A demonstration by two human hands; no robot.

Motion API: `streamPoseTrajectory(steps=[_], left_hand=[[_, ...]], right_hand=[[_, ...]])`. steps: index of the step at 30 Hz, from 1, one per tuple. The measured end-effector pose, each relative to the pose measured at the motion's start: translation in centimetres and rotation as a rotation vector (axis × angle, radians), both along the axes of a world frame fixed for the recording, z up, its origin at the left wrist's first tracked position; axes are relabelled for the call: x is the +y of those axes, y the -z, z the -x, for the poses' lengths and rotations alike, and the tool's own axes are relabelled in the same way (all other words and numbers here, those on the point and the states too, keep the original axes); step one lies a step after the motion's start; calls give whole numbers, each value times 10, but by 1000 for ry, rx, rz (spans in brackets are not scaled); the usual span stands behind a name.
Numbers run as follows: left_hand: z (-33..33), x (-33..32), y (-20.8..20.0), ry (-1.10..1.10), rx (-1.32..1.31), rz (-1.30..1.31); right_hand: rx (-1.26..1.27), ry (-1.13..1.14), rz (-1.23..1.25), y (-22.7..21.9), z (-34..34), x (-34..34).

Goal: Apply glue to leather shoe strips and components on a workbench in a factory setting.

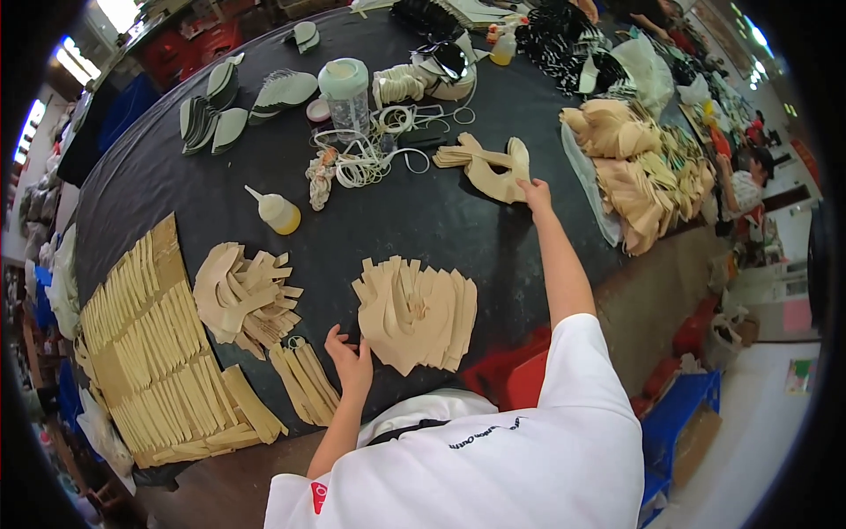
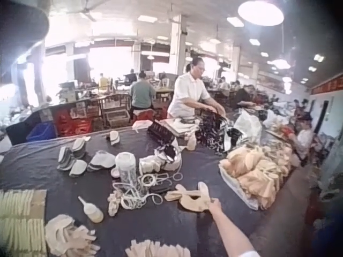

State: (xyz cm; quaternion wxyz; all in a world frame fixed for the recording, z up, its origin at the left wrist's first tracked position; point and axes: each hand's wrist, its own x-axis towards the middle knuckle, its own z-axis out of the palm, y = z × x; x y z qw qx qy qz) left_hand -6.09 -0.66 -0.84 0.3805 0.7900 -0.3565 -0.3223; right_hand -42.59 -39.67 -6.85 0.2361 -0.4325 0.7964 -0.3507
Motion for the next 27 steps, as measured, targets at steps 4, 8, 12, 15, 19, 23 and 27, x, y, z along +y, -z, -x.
streamPoseTrajectory(steps=[4,8,12,15,19,23,27], left_hand=[[-3,4,-22,-175,35,47],[13,-27,-42,-112,208,132],[45,-77,-41,99,272,164],[67,-103,-42,232,370,163],[102,-140,-40,344,680,72],[125,-178,-19,260,1049,-48],[146,-230,9,-22,1373,-72]], right_hand=[[-503,-225,-245,-34,-48,-17],[-548,-127,-422,-49,-52,-24],[-482,-134,-313,-29,-24,-38],[-536,-136,-378,-47,-59,-32],[-746,-20,-477,-64,-53,-24],[-1154,104,-492,-65,-60,0],[-1494,125,-295,-36,-60,52]])
